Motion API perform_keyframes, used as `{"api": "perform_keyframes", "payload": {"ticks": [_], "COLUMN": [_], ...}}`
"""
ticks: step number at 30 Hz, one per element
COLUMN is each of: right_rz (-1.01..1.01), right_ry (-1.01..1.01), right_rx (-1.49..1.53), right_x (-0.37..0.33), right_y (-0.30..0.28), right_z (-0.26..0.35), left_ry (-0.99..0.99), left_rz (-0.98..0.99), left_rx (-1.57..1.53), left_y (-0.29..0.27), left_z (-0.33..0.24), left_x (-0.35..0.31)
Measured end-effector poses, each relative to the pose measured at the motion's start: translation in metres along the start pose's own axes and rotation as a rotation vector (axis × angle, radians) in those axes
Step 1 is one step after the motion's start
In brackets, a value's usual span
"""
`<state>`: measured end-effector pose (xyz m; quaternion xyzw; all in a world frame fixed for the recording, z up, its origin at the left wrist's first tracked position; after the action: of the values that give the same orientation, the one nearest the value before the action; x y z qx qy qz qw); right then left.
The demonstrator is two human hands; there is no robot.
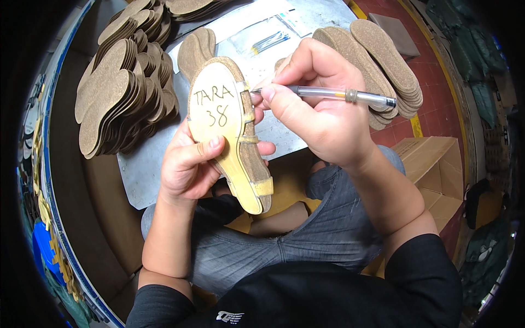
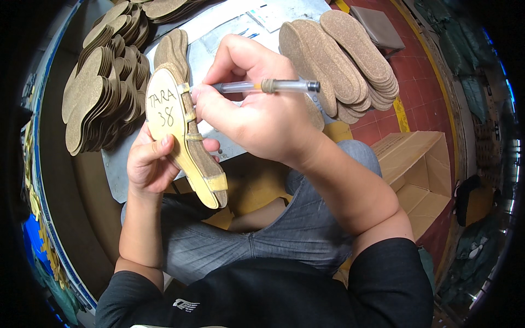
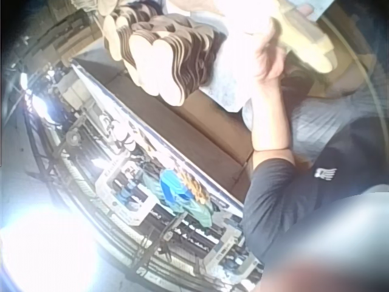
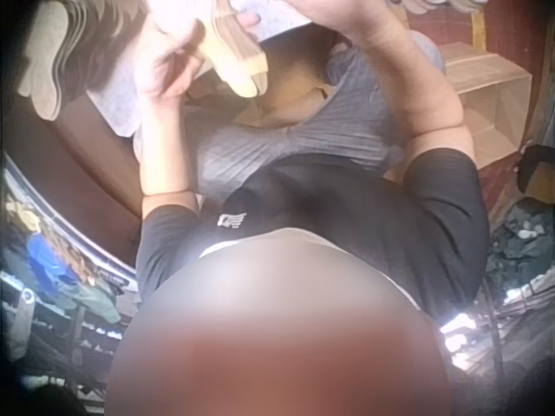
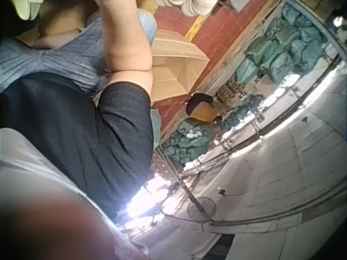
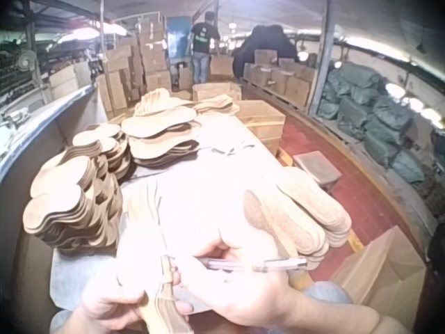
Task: The person marks the edges of shoe insoles with a pen, writing labels such as 'TARA 38' on the surface. They handle multiple insoles one at a time, flipping them over and writing on different sections before placing them back on the table.
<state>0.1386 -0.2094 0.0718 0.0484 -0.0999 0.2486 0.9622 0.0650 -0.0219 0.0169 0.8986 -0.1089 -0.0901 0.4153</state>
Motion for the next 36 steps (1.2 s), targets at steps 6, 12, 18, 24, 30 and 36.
{"api": "perform_keyframes", "payload": {"ticks": [6, 12, 18, 24, 30, 36], "right_rz": [0.089, 0.141, 0.114, 0.149, 0.185, 0.176], "right_ry": [0.175, 0.199, 0.215, 0.179, 0.169, 0.158], "right_rx": [0.082, 0.045, 0.06, 0.058, 0.101, 0.128], "right_x": [0.0, 0.002, 0.001, 0.002, 0.002, 0.003], "right_y": [0.002, 0.003, 0.002, 0.003, 0.002, 0.002], "right_z": [0.0, 0.0, -0.002, -0.005, -0.003, -0.004], "left_ry": [-0.002, 0.003, -0.029, -0.055, -0.06, -0.062], "left_rz": [-0.008, 0.006, -0.008, 0.008, 0.015, 0.001], "left_rx": [0.048, 0.095, 0.124, 0.148, 0.122, 0.082], "left_y": [-0.008, -0.007, -0.003, -0.002, -0.002, -0.002], "left_z": [-0.007, -0.009, -0.007, -0.002, -0.002, -0.001], "left_x": [0.0, 0.0, -0.001, 0.001, 0.0, -0.001]}}
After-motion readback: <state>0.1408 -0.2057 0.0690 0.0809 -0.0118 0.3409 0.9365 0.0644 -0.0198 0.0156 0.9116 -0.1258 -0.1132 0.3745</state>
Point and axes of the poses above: each hand's wrist, its own x-axis towards the middle knuckle, its own y-axis out of the palm, z = x × y, the point moved 7 cm from there along x, towards the middle knuckle, and after that the axes turned 6 degrees about y, right-handed, at the moved point
